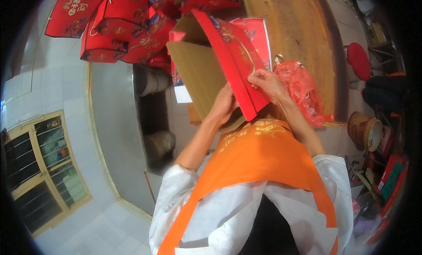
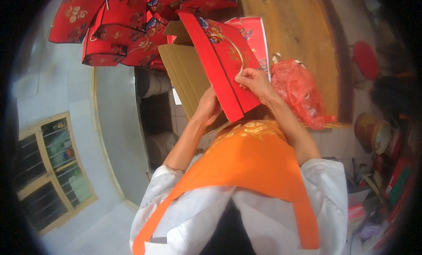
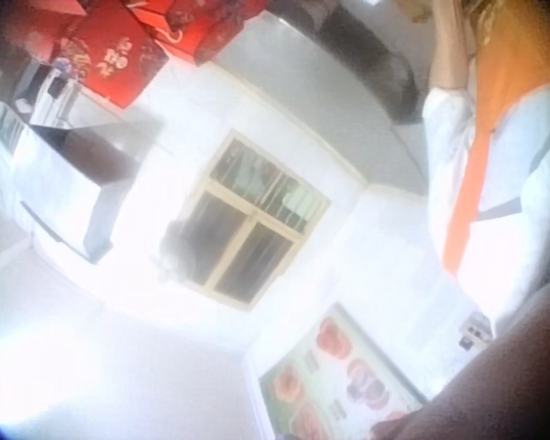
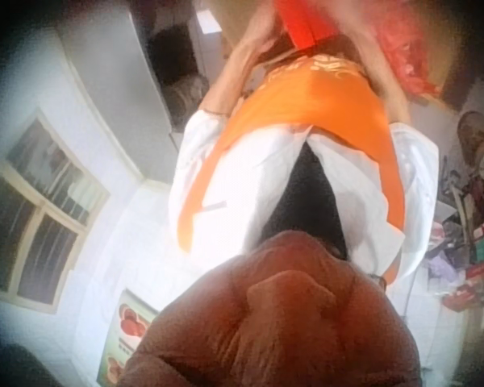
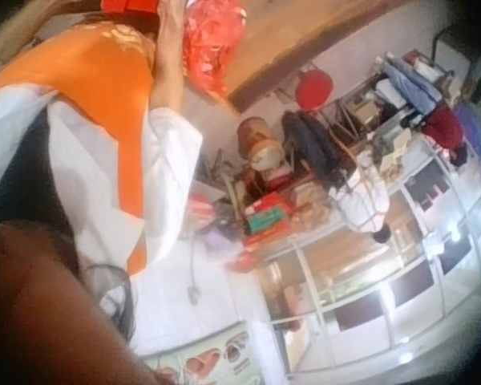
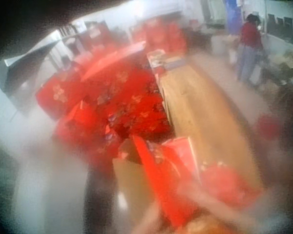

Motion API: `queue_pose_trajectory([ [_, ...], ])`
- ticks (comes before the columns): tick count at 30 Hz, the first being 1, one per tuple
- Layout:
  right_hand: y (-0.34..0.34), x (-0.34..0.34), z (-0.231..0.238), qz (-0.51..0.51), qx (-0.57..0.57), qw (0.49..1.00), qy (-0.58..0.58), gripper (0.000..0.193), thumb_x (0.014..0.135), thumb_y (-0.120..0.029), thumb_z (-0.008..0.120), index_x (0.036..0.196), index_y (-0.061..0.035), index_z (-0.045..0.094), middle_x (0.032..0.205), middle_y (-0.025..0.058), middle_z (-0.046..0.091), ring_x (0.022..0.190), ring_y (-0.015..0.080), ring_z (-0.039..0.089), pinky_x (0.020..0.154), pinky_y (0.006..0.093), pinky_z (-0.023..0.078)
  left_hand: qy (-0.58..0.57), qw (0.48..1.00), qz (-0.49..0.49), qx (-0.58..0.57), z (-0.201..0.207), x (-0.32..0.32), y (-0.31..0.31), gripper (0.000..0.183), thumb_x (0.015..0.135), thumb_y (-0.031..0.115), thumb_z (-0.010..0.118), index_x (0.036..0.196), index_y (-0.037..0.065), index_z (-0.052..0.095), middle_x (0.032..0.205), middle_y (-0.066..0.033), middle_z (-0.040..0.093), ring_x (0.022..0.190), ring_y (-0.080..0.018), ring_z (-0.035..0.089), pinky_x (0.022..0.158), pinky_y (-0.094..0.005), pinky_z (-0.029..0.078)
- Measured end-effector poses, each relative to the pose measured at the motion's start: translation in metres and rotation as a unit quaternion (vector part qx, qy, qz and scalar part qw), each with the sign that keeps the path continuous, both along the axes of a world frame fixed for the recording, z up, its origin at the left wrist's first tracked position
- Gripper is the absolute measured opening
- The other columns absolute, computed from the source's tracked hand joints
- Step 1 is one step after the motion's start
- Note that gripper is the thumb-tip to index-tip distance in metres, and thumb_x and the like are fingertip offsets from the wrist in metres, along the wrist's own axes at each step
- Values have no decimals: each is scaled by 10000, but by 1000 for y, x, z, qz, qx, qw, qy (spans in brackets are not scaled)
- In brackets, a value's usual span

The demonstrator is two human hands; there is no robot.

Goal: The person assembles red decorative gift boxes by folding cardboard, inserting white foam inserts, and tying rope handles. The person stacks the completed boxes on a wooden table in a commercial kitchen.

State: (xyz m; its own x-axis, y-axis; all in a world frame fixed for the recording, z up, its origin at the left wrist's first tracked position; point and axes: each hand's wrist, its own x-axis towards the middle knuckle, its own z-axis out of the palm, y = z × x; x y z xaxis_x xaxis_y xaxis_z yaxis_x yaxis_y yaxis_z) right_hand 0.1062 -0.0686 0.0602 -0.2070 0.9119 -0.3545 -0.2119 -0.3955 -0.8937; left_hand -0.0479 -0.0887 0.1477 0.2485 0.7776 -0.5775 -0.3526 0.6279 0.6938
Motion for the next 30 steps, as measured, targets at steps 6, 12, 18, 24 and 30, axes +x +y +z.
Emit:
queue_pose_trajectory([
  [6, -2, 11, 25, 25, 160, 965, -204, 195, 789, -180, 604, 772, 14, 584, 659, 46, 576, 630, 120, 532, 590, 264, 422, 195, 954, -105, 203, -47, 14, 8, 259, 867, 170, 486, 1030, -26, 536, 942, -63, 575, 875, -140, 531, 728, -290, 455],
  [12, -24, 43, 1, -135, 145, 966, -165, 225, 823, -204, 552, 861, 14, 591, 744, 92, 609, 681, 139, 562, 623, 274, 439, 534, 566, -383, 498, -34, -6, 30, 304, 670, 25, 549, 971, 54, 572, 903, -154, 581, 859, -348, 541, 699, -410, 462],
  [18, -86, 190, -77, -197, -35, 917, -346, 228, 837, -206, 515, 856, -7, 626, 665, 36, 602, 647, 122, 577, 598, 271, 455, 477, 751, -279, 361, 4, 0, 28, 341, 754, 12, 541, 1090, 74, 542, 1073, -154, 550, 1035, -289, 506, 826, -342, 432],
  [24, -105, 224, -211, -179, -214, 846, -454, 232, 783, -257, 556, 811, -45, 646, 626, 71, 605, 585, 172, 592, 550, 293, 453, 217, 967, -62, 114, -15, 45, 35, 554, 893, 430, 342, 1268, 22, 370, 1286, -122, 408, 1199, -237, 375, 963, -347, 300],
  [30, -109, 228, -243, -225, -155, 832, -482, 233, 782, -237, 551, 736, -21, 625, 658, 114, 620, 547, 186, 592, 508, 314, 457, 410, 857, -179, 255, -2, 109, 46, 644, 824, 311, 546, 1301, -24, 272, 1279, -200, 392, 1172, -257, 401, 953, -335, 318],
])
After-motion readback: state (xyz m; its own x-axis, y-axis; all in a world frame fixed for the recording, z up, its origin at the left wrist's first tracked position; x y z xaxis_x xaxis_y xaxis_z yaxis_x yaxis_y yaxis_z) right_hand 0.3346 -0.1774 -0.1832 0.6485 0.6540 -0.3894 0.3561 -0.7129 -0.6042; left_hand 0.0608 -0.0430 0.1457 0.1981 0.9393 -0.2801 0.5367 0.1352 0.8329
